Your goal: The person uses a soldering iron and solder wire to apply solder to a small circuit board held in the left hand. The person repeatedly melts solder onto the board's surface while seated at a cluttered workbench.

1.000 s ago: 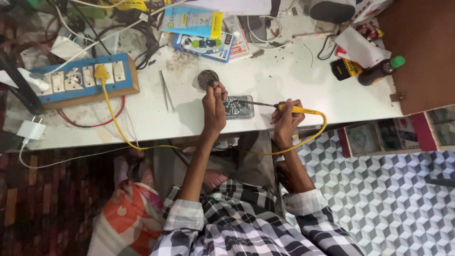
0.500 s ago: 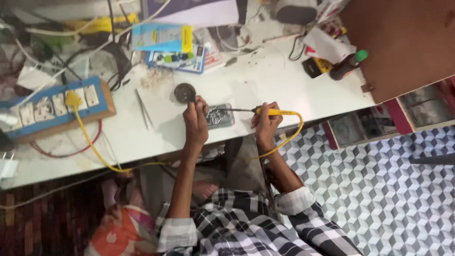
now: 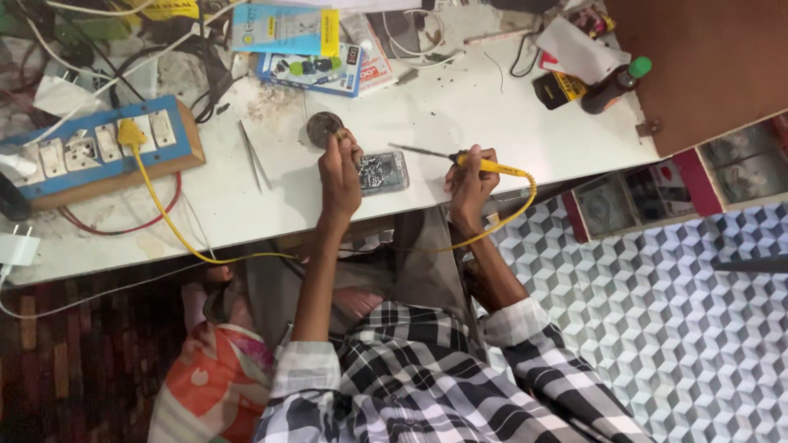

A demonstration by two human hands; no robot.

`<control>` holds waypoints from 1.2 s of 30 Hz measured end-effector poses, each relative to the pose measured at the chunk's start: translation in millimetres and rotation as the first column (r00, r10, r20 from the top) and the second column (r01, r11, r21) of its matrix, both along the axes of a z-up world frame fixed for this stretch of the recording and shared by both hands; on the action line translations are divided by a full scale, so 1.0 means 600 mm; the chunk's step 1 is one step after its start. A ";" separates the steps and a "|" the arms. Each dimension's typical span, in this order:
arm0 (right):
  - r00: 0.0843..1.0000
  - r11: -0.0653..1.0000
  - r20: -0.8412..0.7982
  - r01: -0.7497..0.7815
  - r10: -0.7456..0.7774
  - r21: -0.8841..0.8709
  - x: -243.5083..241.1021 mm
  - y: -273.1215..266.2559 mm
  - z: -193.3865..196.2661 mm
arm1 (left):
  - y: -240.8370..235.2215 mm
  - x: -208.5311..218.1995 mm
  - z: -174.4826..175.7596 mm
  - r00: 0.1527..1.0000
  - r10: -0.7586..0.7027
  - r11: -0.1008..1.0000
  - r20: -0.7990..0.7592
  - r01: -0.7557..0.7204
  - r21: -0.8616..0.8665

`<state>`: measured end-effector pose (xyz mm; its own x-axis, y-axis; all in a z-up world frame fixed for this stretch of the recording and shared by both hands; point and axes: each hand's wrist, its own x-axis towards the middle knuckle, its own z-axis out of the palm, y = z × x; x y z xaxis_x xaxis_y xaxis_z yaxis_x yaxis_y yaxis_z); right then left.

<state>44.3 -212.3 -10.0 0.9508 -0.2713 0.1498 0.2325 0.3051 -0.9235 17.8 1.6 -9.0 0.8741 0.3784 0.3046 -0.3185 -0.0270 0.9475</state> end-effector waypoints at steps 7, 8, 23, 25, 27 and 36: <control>0.985 0.985 0.013 -0.172 0.172 0.020 0.004 -0.009 -0.009 | 0.016 -0.008 -0.018 0.999 0.036 0.999 -0.021 -0.036 0.008; 0.984 0.983 -0.028 -0.172 0.174 0.056 0.012 -0.012 -0.007 | 0.011 -0.003 -0.014 1.000 0.030 1.000 0.010 -0.030 0.009; 0.975 0.972 0.019 -0.217 0.219 -0.095 -0.001 -0.010 -0.004 | 0.015 -0.015 0.002 1.000 0.008 0.996 -0.003 -0.008 0.093; 0.968 0.962 0.018 -0.246 0.250 -0.115 -0.002 -0.011 -0.004 | 0.016 -0.016 0.001 1.000 0.006 0.994 0.008 -0.007 0.108; 0.965 0.957 0.013 -0.259 0.262 -0.131 0.004 -0.010 -0.002 | 0.018 -0.009 0.002 1.000 0.009 0.992 0.009 -0.010 0.124; 0.966 0.950 0.029 -0.247 0.257 -0.193 0.004 -0.013 -0.008 | 0.014 -0.016 0.010 0.999 -0.001 0.984 0.035 -0.005 0.177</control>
<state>46.9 -220.1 -14.9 0.9739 0.0131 0.2267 0.2205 0.1841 -0.9579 8.1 9.8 -3.1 0.8612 0.3176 0.3969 -0.3505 -0.1945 0.9161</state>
